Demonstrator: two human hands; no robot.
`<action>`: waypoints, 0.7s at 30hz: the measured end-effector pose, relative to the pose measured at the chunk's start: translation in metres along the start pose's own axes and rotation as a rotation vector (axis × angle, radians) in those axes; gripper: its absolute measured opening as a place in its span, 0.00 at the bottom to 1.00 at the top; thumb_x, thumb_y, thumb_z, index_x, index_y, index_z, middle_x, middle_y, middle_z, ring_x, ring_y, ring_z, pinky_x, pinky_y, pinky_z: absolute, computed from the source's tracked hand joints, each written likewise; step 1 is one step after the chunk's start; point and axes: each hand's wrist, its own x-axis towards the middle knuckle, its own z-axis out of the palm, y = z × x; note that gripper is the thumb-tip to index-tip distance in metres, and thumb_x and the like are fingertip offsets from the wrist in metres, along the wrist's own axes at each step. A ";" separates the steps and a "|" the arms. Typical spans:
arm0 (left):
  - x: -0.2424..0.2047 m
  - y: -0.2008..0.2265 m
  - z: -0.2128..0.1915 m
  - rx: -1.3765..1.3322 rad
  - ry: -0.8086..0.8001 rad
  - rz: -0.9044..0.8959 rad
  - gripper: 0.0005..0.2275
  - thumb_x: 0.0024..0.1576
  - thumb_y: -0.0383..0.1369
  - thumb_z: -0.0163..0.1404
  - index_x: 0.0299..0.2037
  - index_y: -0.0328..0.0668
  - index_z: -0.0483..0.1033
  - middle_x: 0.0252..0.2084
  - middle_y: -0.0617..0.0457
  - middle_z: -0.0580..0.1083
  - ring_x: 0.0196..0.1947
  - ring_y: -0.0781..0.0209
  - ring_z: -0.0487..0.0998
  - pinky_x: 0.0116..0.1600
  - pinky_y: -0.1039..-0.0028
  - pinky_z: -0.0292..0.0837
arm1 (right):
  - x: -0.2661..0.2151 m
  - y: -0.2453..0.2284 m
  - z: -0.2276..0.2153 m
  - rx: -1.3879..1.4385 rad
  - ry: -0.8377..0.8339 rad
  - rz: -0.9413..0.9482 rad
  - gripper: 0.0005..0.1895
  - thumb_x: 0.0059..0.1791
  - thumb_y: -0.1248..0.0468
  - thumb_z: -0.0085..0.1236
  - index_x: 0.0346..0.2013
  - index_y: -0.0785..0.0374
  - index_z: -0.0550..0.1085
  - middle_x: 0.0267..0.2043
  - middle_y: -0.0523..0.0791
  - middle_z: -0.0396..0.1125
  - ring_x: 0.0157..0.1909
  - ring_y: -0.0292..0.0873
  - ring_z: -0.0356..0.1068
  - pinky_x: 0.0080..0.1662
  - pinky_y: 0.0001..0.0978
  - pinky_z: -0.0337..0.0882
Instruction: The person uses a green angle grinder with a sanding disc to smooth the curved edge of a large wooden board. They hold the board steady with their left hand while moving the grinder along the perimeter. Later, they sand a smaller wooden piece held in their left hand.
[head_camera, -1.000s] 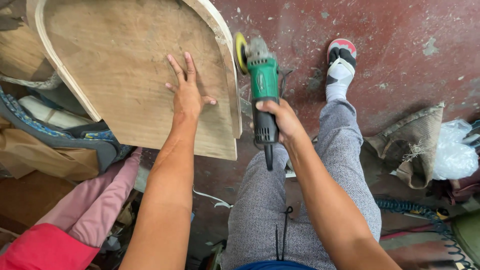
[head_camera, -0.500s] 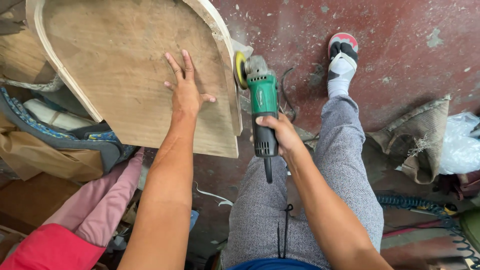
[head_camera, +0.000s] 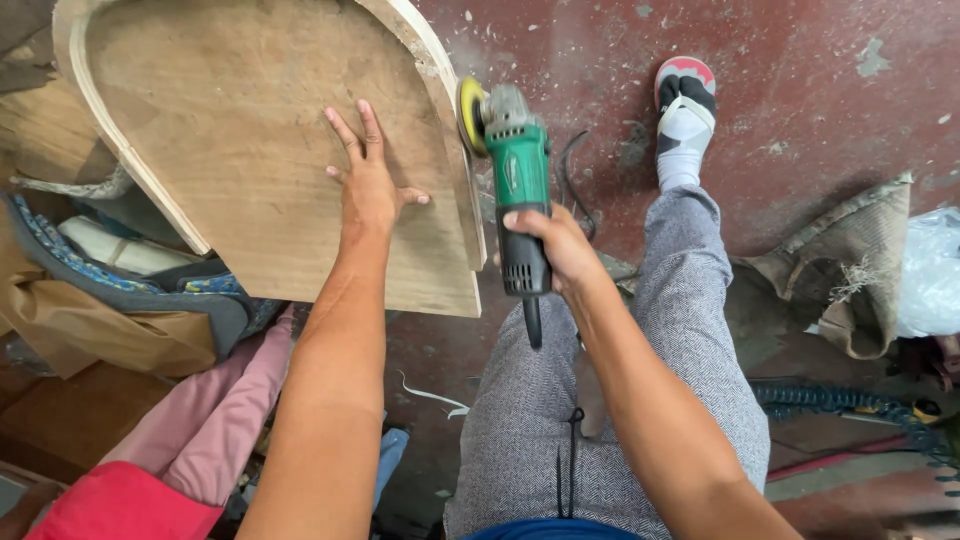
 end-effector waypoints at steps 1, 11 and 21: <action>0.003 -0.002 0.001 0.006 -0.007 -0.007 0.66 0.47 0.35 0.73 0.71 0.77 0.12 0.72 0.54 0.07 0.76 0.09 0.33 0.46 0.50 0.83 | 0.006 -0.008 0.007 0.005 0.001 0.010 0.20 0.39 0.63 0.63 0.39 0.65 0.64 0.26 0.51 0.65 0.24 0.55 0.74 0.24 0.46 0.74; 0.016 -0.015 0.015 0.027 0.042 0.022 0.68 0.45 0.39 0.75 0.70 0.79 0.11 0.72 0.53 0.07 0.74 0.07 0.36 0.51 0.53 0.80 | -0.022 0.055 -0.017 0.036 0.033 -0.001 0.19 0.38 0.62 0.61 0.37 0.66 0.65 0.24 0.52 0.66 0.23 0.55 0.74 0.22 0.45 0.73; 0.033 -0.026 0.023 0.073 0.108 0.122 0.73 0.43 0.41 0.80 0.71 0.73 0.10 0.70 0.46 0.05 0.73 0.28 0.59 0.76 0.40 0.44 | 0.003 0.050 -0.005 0.001 0.092 -0.151 0.16 0.36 0.61 0.63 0.34 0.64 0.70 0.24 0.45 0.64 0.22 0.40 0.64 0.26 0.37 0.72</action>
